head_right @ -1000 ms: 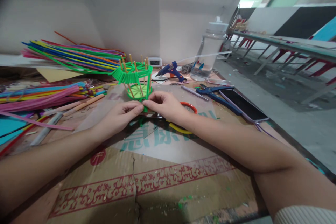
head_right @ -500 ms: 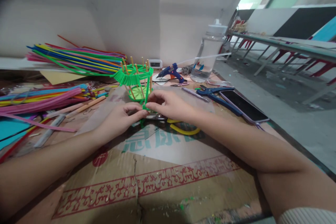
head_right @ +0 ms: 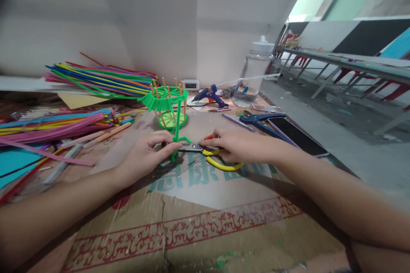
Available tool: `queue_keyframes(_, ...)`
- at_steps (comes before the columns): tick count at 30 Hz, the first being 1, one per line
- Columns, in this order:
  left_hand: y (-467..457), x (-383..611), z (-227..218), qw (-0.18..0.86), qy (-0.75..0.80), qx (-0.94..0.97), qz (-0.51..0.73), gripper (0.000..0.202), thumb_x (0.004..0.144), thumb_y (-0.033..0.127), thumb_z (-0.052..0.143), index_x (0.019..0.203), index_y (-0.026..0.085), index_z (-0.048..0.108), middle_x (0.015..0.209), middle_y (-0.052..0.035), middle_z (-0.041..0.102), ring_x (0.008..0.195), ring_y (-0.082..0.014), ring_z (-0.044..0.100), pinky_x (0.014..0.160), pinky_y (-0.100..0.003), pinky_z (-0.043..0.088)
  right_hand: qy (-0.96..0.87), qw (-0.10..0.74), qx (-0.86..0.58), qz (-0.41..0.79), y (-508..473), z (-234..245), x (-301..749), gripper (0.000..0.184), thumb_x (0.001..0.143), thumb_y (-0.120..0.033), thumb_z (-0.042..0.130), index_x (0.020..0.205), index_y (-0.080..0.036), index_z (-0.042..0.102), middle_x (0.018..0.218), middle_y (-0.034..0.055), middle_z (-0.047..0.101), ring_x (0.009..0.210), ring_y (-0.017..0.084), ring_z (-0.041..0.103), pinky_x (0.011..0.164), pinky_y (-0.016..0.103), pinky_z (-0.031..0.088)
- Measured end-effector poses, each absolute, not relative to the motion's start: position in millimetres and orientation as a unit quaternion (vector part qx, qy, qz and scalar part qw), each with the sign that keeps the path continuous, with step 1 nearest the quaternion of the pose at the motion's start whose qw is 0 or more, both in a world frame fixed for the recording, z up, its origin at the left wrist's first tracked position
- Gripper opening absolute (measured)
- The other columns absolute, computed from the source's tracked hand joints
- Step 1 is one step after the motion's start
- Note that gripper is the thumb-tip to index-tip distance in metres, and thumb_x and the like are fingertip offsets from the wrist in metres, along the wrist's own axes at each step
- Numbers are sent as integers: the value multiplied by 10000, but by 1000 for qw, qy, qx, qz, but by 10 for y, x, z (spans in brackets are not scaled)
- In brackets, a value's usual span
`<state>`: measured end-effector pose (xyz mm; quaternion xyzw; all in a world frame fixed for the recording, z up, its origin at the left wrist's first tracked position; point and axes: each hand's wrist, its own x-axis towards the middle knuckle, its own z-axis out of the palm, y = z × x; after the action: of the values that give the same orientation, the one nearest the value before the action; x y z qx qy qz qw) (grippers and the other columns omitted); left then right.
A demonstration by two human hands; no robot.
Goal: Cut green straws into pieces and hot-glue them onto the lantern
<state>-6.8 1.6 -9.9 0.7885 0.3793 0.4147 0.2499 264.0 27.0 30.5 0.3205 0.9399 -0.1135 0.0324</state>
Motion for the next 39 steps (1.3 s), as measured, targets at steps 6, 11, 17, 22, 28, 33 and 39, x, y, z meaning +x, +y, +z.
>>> queue_keyframes(6, 10, -80, -100, 225, 373, 792, 427, 285, 902, 267, 618, 640, 168, 563, 660, 33, 548, 637, -98, 509, 625, -219, 390, 921, -14, 369, -123, 307, 206, 2563, 549, 803, -135, 555, 1341, -245, 558, 1141, 103, 630, 968, 230, 607, 793, 307, 467)
queue_keyframes(11, 16, -83, -88, 240, 380, 781, 434, 288, 895, 290, 611, 635, 173, 572, 660, 27, 564, 645, -110, 524, 638, -231, 401, 866, -55, 466, -170, 471, 286, 2742, 431, 843, -463, 616, 1183, -200, 585, 968, 66, 675, 826, 221, 621, 728, 315, 466)
queue_keyframes(17, 37, -77, -67, 306, 440, 734, 419, 299, 878, 357, 598, 642, 173, 603, 629, 23, 569, 628, -123, 532, 617, -240, 404, 884, -47, 410, -220, 567, 450, 3024, 607, 790, -602, 631, 1213, -179, 530, 1103, 96, 599, 934, 250, 574, 776, 339, 461)
queue_keyframes(22, 61, -79, -78, 328, 453, 720, 411, 299, 865, 389, 597, 658, 173, 606, 634, 23, 578, 628, -124, 531, 610, -243, 402, 892, -49, 370, -254, 542, 424, 2992, 530, 829, -582, 601, 1164, -177, 534, 987, 61, 579, 860, 217, 538, 717, 311, 426)
queue_keyframes(28, 46, -64, -67, 333, 435, 736, 396, 261, 849, 366, 615, 675, 174, 641, 672, 15, 606, 660, -130, 547, 637, -246, 422, 886, -12, 380, -264, 430, 441, 2831, 557, 821, -582, 624, 1186, -176, 511, 947, 41, 569, 838, 203, 518, 691, 290, 401)
queue_keyframes(33, 60, -63, -94, 327, 429, 745, 392, 237, 827, 381, 628, 739, 173, 698, 740, -9, 664, 740, -159, 595, 684, -266, 438, 880, 7, 390, -270, 382, 436, 2748, 535, 804, -567, 652, 1168, -186, 560, 969, 42, 606, 844, 210, 542, 701, 294, 403)
queue_keyframes(39, 52, -63, -101, 318, 435, 752, 379, 246, 826, 395, 630, 732, 181, 706, 729, -6, 672, 718, -156, 593, 676, -263, 451, 881, 4, 379, -282, 382, 428, 2718, 485, 816, -554, 641, 1144, -202, 577, 1026, 48, 630, 883, 223, 562, 715, 303, 412)
